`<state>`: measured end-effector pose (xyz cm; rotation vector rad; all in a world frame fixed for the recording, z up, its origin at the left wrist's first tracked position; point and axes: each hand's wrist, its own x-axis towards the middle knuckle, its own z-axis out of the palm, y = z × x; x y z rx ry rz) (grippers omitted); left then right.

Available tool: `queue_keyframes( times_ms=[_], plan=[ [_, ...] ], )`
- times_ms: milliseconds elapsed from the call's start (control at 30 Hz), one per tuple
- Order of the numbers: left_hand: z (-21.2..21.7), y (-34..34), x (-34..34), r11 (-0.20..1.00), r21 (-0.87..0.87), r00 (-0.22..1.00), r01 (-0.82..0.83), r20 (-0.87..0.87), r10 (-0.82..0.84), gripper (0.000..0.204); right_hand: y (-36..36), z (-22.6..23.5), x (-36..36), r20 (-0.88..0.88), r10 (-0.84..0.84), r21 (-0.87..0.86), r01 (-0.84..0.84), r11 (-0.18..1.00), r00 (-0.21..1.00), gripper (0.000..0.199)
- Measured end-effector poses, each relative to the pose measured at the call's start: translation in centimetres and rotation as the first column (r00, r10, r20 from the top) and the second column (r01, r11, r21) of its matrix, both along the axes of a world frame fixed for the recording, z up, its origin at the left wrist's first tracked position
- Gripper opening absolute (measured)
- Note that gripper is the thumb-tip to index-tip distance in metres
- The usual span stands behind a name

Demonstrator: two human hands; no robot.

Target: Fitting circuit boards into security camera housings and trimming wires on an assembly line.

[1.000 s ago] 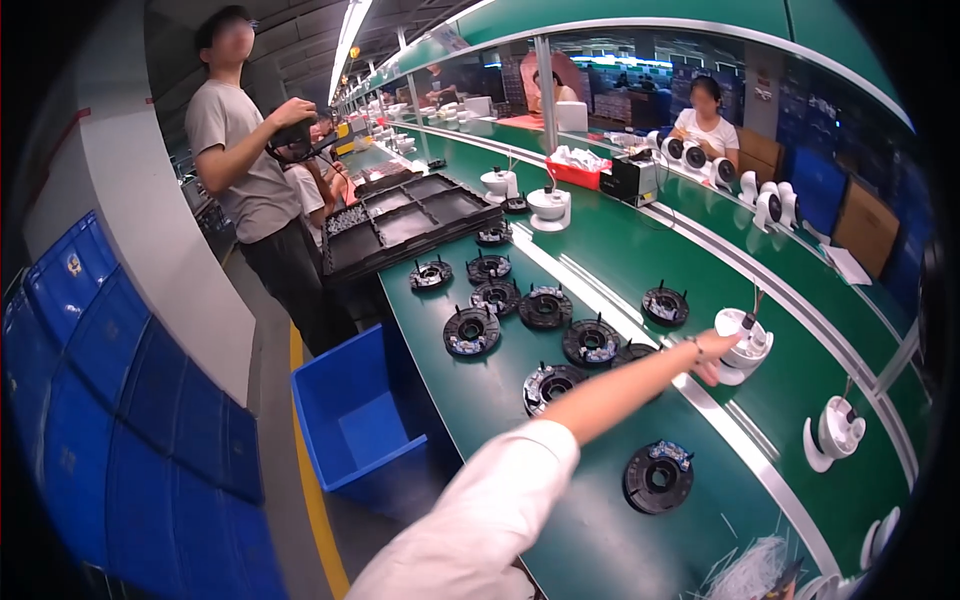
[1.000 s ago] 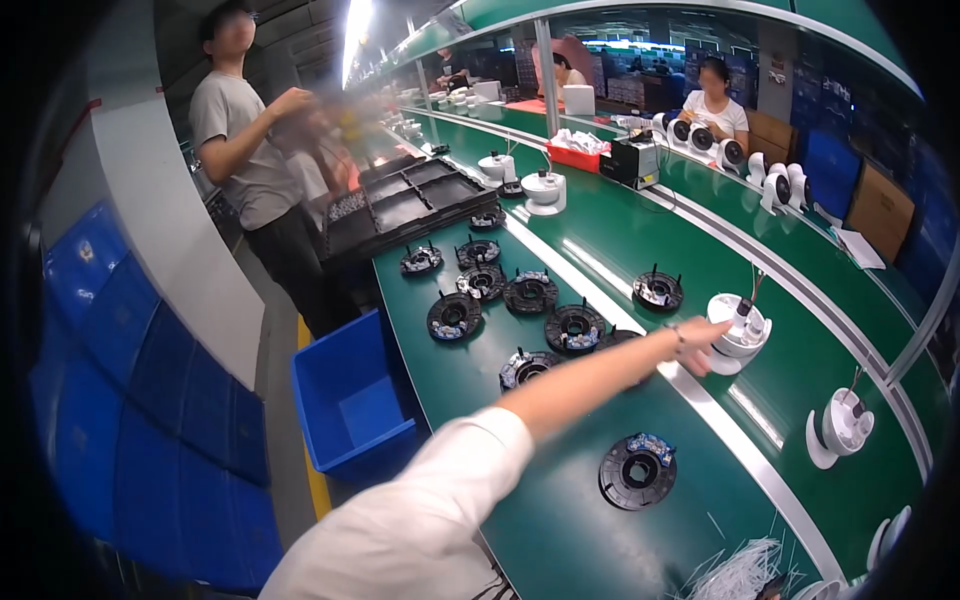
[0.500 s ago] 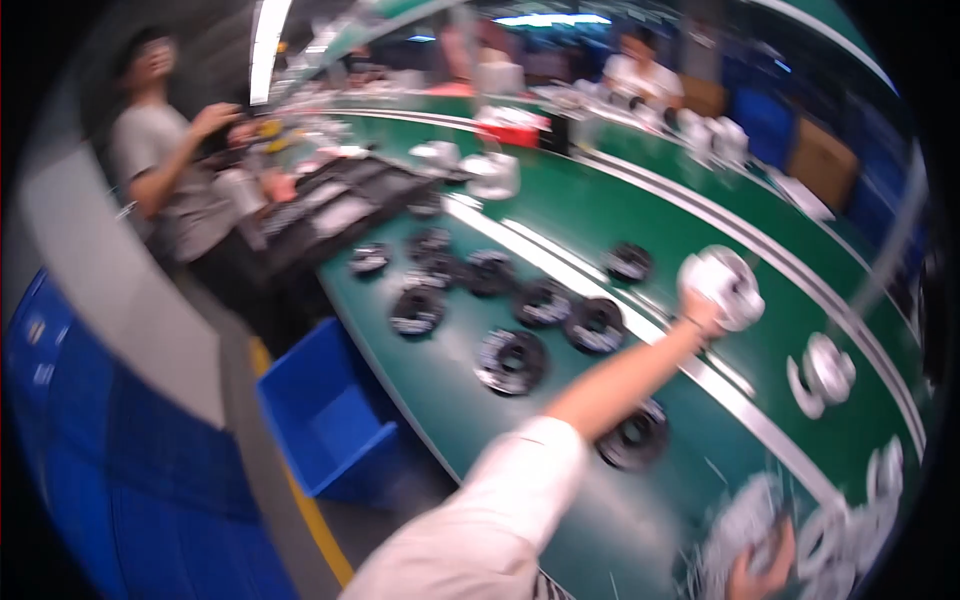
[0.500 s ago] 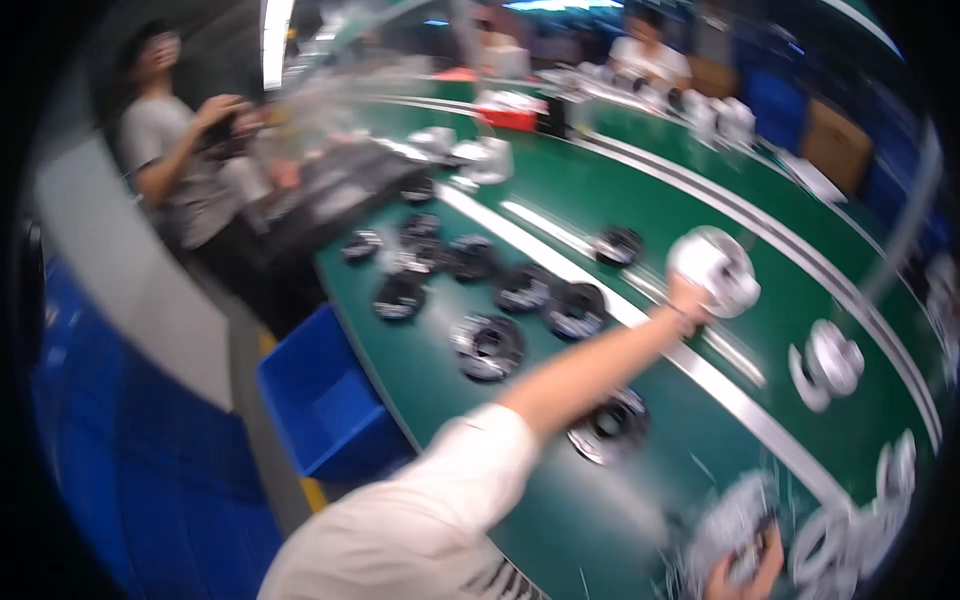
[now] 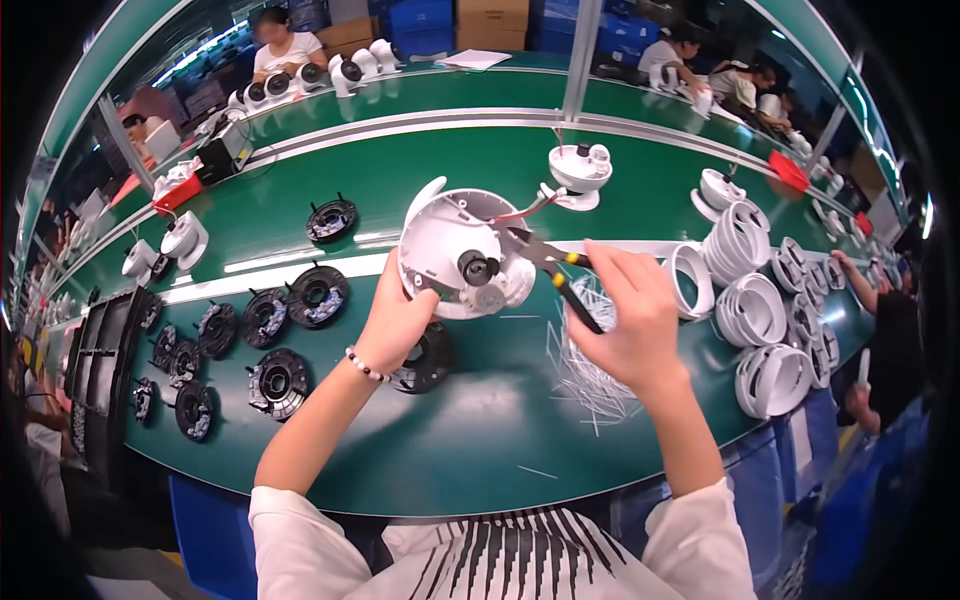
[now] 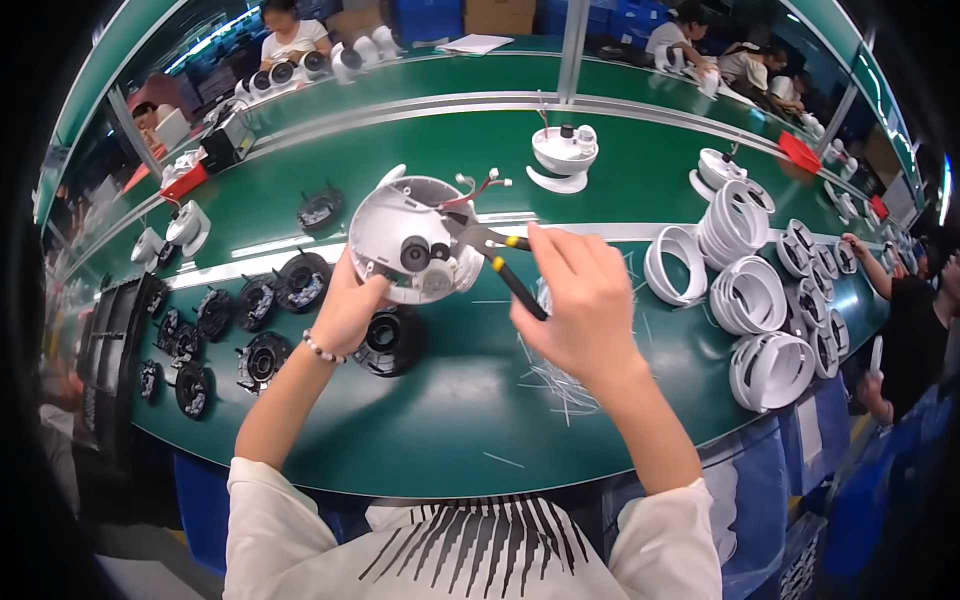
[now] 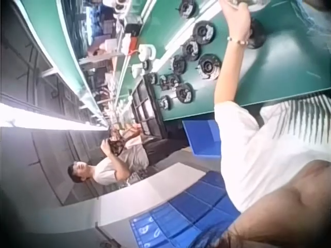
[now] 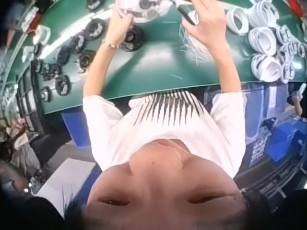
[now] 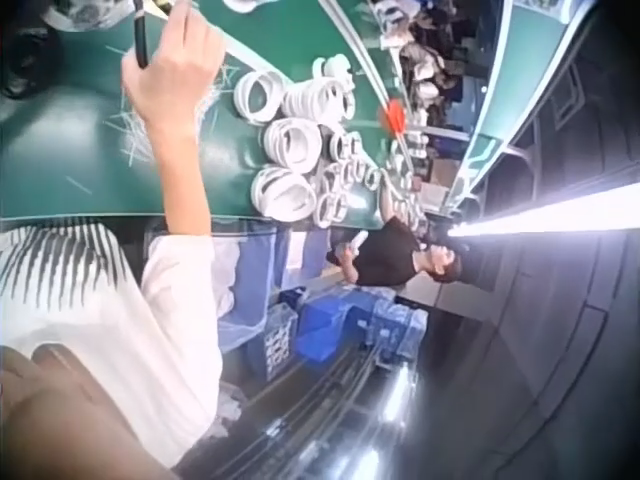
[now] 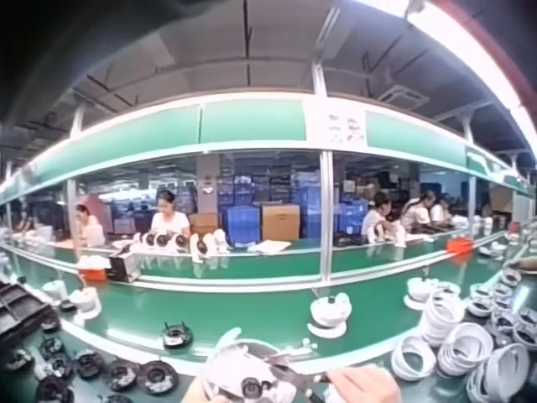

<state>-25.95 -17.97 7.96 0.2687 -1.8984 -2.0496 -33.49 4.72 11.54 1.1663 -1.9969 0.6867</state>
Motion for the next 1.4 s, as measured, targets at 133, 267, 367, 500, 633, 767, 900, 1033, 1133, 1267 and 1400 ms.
queue_keyframes(
  times_ms=[133, 267, 367, 500, 633, 767, 900, 1033, 1133, 1267, 1400],
  plan=[
    [0.6, 1.1, 1.6, 0.999, -0.016, 0.998, 0.040, 0.042, -0.039, 0.055, -1.0, -0.6, 0.7, 0.011, -0.024, 0.012, 0.024, 1.000, 1.000, 0.051],
    [0.2, 1.3, 1.9, 0.998, -0.034, 0.999, 0.048, 0.017, -0.047, 0.056, -1.2, -1.1, 1.2, 0.035, -0.037, 0.009, 0.037, 0.999, 0.999, 0.049],
    [0.4, 1.9, 1.9, 0.996, -0.074, 0.998, 0.054, 0.033, -0.051, 0.058, -1.1, -1.4, 0.9, 0.026, -0.059, -0.002, 0.059, 0.998, 0.998, 0.050],
    [0.3, 2.5, 1.3, 0.996, -0.019, 0.996, 0.087, 0.006, -0.087, 0.059, -0.5, -1.5, 0.4, 0.085, -0.043, -0.039, 0.047, 0.998, 0.995, 0.049],
    [-0.1, 2.6, 1.0, 0.990, -0.092, 0.993, 0.107, -0.038, -0.111, 0.061, -0.1, -1.4, 0.5, 0.138, -0.069, -0.033, 0.074, 0.997, 0.988, 0.048],
    [-0.7, 2.7, 0.5, 0.984, -0.171, 0.996, 0.058, -0.058, -0.069, 0.058, 0.1, -1.5, 0.0, 0.124, -0.071, 0.020, 0.069, 0.997, 0.990, 0.047],
    [-0.4, 3.3, -0.3, 0.977, -0.189, 0.994, 0.098, -0.035, -0.107, 0.058, 0.8, -1.9, -0.4, 0.130, -0.100, 0.040, 0.096, 0.995, 0.986, 0.044],
    [-0.5, 3.7, -3.0, 0.949, -0.302, 0.994, 0.093, -0.025, -0.106, 0.059, 1.1, -4.4, -2.2, 0.228, -0.056, -0.075, 0.075, 0.994, 0.972, 0.042],
    [-2.4, 2.2, -6.8, 0.928, -0.370, 0.999, 0.048, 0.013, -0.046, 0.058, 1.0, -5.5, -3.1, 0.559, -0.023, -0.132, 0.116, 0.984, 0.829, 0.040],
    [-5.1, -0.2, -13.1, 0.940, -0.335, 0.994, -0.056, -0.109, 0.020, 0.059, 1.9, -8.5, -4.6, 0.587, 0.211, -0.481, 0.126, 0.868, 0.782, 0.043],
    [-1.4, 1.5, -14.1, 0.998, 0.056, 0.994, -0.043, 0.102, 0.037, 0.042, 3.2, -11.2, -5.0, 0.583, 0.277, -0.572, 0.144, 0.807, 0.764, 0.046]
  ],
)
